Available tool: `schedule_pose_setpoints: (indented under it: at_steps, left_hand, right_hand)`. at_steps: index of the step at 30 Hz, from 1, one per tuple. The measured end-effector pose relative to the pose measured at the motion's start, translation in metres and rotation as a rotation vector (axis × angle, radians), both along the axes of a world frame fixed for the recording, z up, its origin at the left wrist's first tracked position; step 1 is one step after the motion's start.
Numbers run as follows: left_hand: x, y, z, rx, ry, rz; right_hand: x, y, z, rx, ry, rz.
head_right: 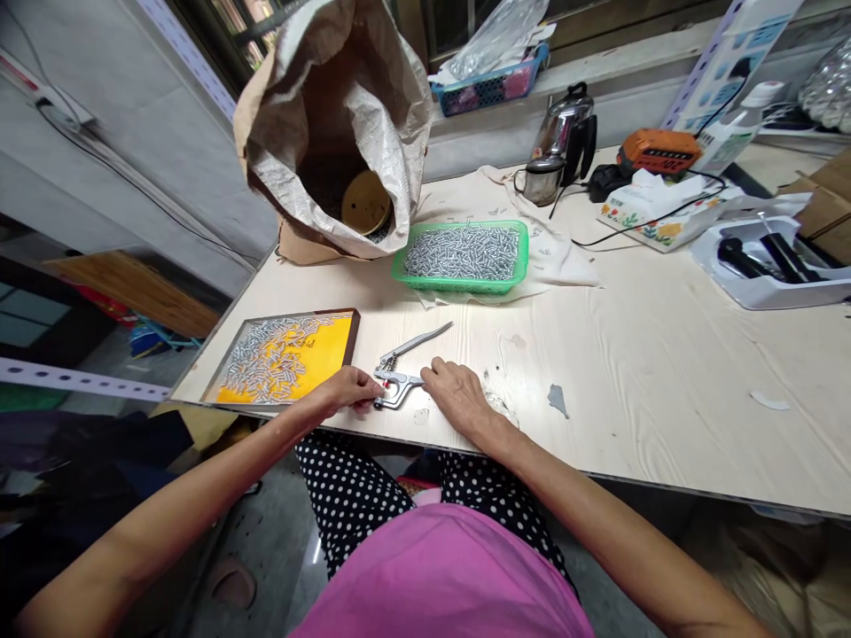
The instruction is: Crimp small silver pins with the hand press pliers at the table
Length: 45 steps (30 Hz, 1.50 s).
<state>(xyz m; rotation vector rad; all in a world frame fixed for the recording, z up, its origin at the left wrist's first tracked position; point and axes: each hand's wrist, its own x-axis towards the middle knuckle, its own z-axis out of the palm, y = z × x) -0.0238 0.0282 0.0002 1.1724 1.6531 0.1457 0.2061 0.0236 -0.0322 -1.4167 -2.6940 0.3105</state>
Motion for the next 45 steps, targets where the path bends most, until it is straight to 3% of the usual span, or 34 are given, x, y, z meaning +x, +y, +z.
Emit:
schedule_pose_setpoints:
  at_steps: [7, 10, 18, 36, 45]
  left_hand:
    - [0.003, -0.008, -0.002, 0.005, -0.002, 0.036]
    - [0.003, -0.010, -0.004, 0.011, 0.006, 0.043]
    - [0.003, -0.013, -0.005, 0.012, 0.032, -0.013]
    - [0.008, -0.023, -0.008, 0.023, 0.016, 0.076]
    - [0.011, -0.029, -0.001, -0.006, -0.035, 0.189]
  right_hand:
    - [0.015, 0.003, 0.011, 0.022, 0.114, 0.032]
    - [0.024, 0.019, 0.011, 0.049, 0.138, 0.070]
    - [0.019, 0.066, 0.000, -0.087, 0.006, 0.232]
    - [0.018, 0.039, 0.016, -0.004, 0.038, 0.181]
    - [0.025, 0.038, 0.011, 0.010, 0.129, 0.213]
